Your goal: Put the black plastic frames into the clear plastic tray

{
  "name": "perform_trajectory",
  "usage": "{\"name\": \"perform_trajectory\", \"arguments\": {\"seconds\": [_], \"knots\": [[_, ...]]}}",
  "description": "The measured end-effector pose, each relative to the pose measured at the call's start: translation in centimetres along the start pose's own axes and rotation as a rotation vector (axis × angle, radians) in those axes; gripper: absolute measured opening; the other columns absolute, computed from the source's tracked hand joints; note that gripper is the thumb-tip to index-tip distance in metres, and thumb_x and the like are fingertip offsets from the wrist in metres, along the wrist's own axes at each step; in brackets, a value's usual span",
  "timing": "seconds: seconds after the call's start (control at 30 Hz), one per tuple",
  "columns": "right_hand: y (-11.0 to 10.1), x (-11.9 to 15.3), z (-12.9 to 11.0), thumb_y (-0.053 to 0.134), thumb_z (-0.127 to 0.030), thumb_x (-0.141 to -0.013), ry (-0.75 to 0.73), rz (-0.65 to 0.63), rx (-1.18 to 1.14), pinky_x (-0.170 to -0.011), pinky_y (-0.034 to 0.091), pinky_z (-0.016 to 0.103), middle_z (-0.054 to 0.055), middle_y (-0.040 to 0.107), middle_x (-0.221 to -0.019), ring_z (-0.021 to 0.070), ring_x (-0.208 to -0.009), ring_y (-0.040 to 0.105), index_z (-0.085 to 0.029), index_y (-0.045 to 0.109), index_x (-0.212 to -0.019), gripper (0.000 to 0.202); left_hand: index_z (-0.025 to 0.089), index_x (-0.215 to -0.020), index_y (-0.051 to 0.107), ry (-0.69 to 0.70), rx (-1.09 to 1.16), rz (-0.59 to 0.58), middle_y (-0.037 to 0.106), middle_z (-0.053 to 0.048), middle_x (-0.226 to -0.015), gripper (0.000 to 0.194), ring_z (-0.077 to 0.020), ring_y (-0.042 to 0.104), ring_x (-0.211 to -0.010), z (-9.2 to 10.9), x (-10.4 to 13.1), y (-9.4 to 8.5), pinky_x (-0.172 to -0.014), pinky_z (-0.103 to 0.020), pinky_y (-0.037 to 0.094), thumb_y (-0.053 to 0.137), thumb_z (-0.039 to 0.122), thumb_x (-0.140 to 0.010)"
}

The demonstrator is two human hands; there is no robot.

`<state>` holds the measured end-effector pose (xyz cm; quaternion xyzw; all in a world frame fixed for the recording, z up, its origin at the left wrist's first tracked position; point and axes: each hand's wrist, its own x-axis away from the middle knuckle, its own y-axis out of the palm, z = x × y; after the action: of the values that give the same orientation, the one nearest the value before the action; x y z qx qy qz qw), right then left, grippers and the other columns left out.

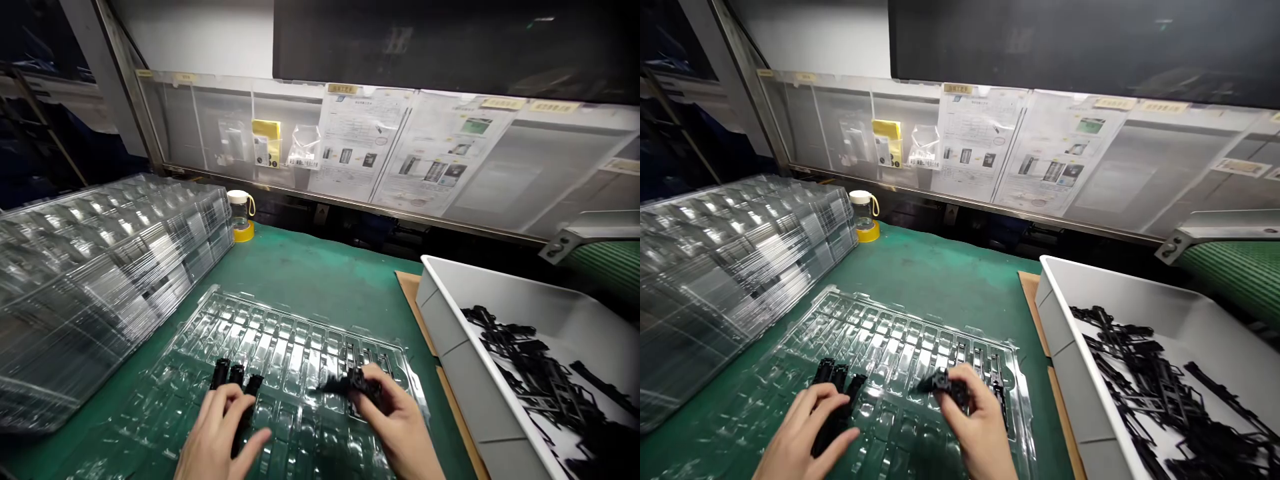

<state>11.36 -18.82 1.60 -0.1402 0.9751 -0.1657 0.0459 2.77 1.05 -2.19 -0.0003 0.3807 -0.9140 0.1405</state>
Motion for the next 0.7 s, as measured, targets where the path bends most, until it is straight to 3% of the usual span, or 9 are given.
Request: {"name": "perform_trajectory", "arguments": {"seconds": [0.07,0.13,0.2,0.3,0.5,0.6,0.7], "knots": [[-0.3,-1.2,0.8,0.044,-0.025,-0.073,-0.193,0.139,0.182,-0.059,0.036,0.024,0.001,0.046,-0.075,0.013,-0.068,0.044,-0.02,0.048,-0.075,0.007,0.018,-0.08,0.05,0.025,-0.237,-0.021,0.043,-0.009,-0.084,0.024,-0.023,0.045,-0.075,-0.9,-0.7,-0.2,-0.055,-0.031,0.039,0.042,0.038,-0.071],[0.1,-2.2,2.2,0.041,-0.018,-0.074,-0.361,0.17,0.37,-0.063,0.038,0.028,0.004,0.044,-0.082,0.0156,-0.077,0.044,-0.02,0.046,-0.083,0.011,0.016,-0.077,0.048,0.052,-0.376,-0.035,0.042,-0.008,-0.08,0.021,-0.0217,0.045,-0.072,-1.4,-1.1,0.2,-0.054,-0.03,0.039,0.039,0.034,-0.073],[0.9,-2.7,3.6,0.042,-0.012,-0.071,-0.45,0.108,0.536,-0.065,0.039,0.031,0.006,0.044,-0.085,0.0178,-0.081,0.042,-0.02,0.047,-0.085,0.017,0.016,-0.072,0.047,0.058,-0.435,-0.015,0.041,-0.007,-0.079,0.018,-0.0208,0.044,-0.071,-1.7,-1.2,0.7,-0.054,-0.03,0.038,0.037,0.031,-0.074],[1.9,-2.5,4.9,0.047,-0.007,-0.065,-0.462,-0.014,0.65,-0.062,0.039,0.032,0.005,0.048,-0.084,0.0196,-0.079,0.043,-0.022,0.051,-0.084,0.025,0.017,-0.065,0.046,0.035,-0.405,-0.023,0.041,-0.007,-0.079,0.019,-0.0208,0.044,-0.072,-1.8,-1.2,1.0,-0.053,-0.03,0.038,0.035,0.031,-0.074],[1.5,-1.2,5.2,0.047,-0.014,-0.068,-0.435,-0.036,0.805,-0.066,0.038,0.037,0.007,0.051,-0.088,0.021,-0.081,0.043,-0.02,0.05,-0.094,0.027,0.022,-0.062,0.049,-0.081,0.022,0.022,0.041,-0.005,-0.101,0.019,-0.0256,0.036,-0.096,-1.5,-0.8,-0.4,-0.072,-0.039,0.036,0.041,0.037,-0.07],[1.3,-1.0,4.8,0.053,-0.023,-0.067,-0.389,-0.053,0.852,-0.07,0.037,0.039,0.005,0.054,-0.087,0.0209,-0.083,0.044,-0.023,0.053,-0.087,0.021,0.025,-0.064,0.048,-0.231,0.379,0.062,0.041,0.0,-0.109,0.016,-0.0241,0.034,-0.103,-0.4,-0.4,-1.6,-0.084,-0.04,0.029,0.046,0.04,-0.067],[1.5,-0.8,4.6,0.046,-0.028,-0.072,-0.381,-0.106,0.861,-0.075,0.035,0.041,0.004,0.054,-0.096,0.0214,-0.091,0.043,-0.024,0.053,-0.089,0.019,0.022,-0.065,0.045,-0.396,0.81,0.078,0.052,-0.001,-0.099,0.022,-0.0218,0.044,-0.097,1.0,-0.1,-2.5,-0.086,-0.032,0.032,0.056,0.041,-0.06]]}}
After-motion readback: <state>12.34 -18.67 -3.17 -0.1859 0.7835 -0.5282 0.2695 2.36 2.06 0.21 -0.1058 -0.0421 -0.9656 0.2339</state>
